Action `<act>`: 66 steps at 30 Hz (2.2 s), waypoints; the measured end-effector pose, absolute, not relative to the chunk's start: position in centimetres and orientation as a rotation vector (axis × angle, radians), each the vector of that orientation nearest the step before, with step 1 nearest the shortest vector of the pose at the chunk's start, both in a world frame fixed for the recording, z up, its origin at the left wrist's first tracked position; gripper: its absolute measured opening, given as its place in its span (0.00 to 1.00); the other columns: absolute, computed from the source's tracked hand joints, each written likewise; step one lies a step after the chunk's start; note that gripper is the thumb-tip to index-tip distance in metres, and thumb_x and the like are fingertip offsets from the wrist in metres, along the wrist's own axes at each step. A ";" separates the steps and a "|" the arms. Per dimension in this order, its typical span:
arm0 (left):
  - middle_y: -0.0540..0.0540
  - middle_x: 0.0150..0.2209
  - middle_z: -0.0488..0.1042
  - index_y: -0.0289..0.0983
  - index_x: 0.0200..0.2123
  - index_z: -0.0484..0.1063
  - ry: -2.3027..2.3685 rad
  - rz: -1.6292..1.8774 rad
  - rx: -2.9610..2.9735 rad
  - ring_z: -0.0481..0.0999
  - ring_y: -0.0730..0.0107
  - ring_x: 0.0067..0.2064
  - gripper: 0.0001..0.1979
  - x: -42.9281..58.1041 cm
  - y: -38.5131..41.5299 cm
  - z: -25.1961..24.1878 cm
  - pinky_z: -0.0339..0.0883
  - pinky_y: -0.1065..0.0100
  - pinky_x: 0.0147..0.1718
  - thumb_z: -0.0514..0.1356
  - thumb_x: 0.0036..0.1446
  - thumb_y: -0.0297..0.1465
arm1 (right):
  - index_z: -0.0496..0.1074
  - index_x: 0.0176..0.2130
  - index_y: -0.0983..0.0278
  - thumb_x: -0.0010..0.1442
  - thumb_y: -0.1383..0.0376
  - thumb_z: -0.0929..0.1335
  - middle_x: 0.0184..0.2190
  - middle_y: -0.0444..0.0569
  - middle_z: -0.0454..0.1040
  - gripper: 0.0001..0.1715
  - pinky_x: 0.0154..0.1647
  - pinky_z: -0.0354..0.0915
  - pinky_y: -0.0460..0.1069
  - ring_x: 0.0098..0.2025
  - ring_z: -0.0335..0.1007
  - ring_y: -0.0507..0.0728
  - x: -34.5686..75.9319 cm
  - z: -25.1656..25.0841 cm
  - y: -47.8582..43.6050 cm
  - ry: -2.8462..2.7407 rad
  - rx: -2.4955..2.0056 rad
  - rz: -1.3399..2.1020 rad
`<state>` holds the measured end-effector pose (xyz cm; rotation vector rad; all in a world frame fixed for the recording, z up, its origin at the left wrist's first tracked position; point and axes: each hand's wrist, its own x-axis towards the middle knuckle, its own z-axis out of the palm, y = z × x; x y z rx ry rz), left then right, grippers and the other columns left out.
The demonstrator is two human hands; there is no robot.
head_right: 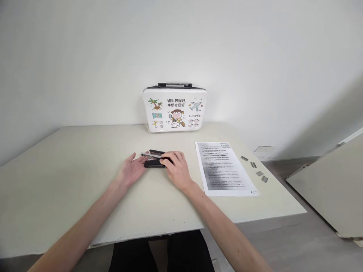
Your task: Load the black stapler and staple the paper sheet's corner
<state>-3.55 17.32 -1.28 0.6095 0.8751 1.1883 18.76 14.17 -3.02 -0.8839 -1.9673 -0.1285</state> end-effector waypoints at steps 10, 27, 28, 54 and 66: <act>0.29 0.52 0.79 0.31 0.52 0.73 0.857 1.105 0.571 0.81 0.48 0.54 0.26 -3.9 17.2 -1.0 0.74 0.47 0.57 0.41 0.73 0.40 | 0.74 0.43 0.58 0.70 0.77 0.65 0.49 0.47 0.81 0.14 0.52 0.63 0.56 0.54 0.72 0.57 18.2 -2.7 13.8 -1.991 -0.751 -0.298; 0.45 0.37 0.80 0.36 0.65 0.70 0.968 1.295 0.776 0.77 0.69 0.34 0.29 -2.9 16.3 -0.4 0.71 0.64 0.43 0.66 0.60 0.31 | 0.71 0.41 0.57 0.62 0.71 0.70 0.47 0.51 0.78 0.09 0.50 0.71 0.60 0.51 0.71 0.63 19.4 -2.8 14.7 -1.558 -1.025 0.106; 0.46 0.38 0.79 0.38 0.67 0.68 0.984 1.286 0.875 0.76 0.69 0.35 0.32 -2.8 16.1 -0.5 0.70 0.64 0.44 0.66 0.59 0.32 | 0.71 0.41 0.57 0.63 0.70 0.70 0.47 0.51 0.78 0.08 0.50 0.71 0.59 0.50 0.71 0.63 19.4 -2.8 14.7 -1.557 -1.026 0.126; 0.46 0.31 0.75 0.34 0.38 0.75 0.809 1.325 0.404 0.75 0.73 0.31 0.04 -2.9 16.6 -1.2 0.74 0.69 0.37 0.61 0.60 0.25 | 0.73 0.37 0.59 0.49 0.48 0.77 0.33 0.45 0.79 0.23 0.38 0.65 0.52 0.34 0.71 0.59 19.1 -4.0 18.6 -1.391 -1.342 0.633; 0.36 0.37 0.79 0.32 0.46 0.74 0.649 1.258 0.156 0.83 0.58 0.43 0.12 -4.2 16.9 -1.8 0.78 0.56 0.51 0.51 0.68 0.28 | 0.74 0.39 0.61 0.48 0.48 0.77 0.37 0.46 0.80 0.25 0.46 0.69 0.55 0.40 0.74 0.59 12.5 -4.4 29.1 -1.731 -1.160 0.719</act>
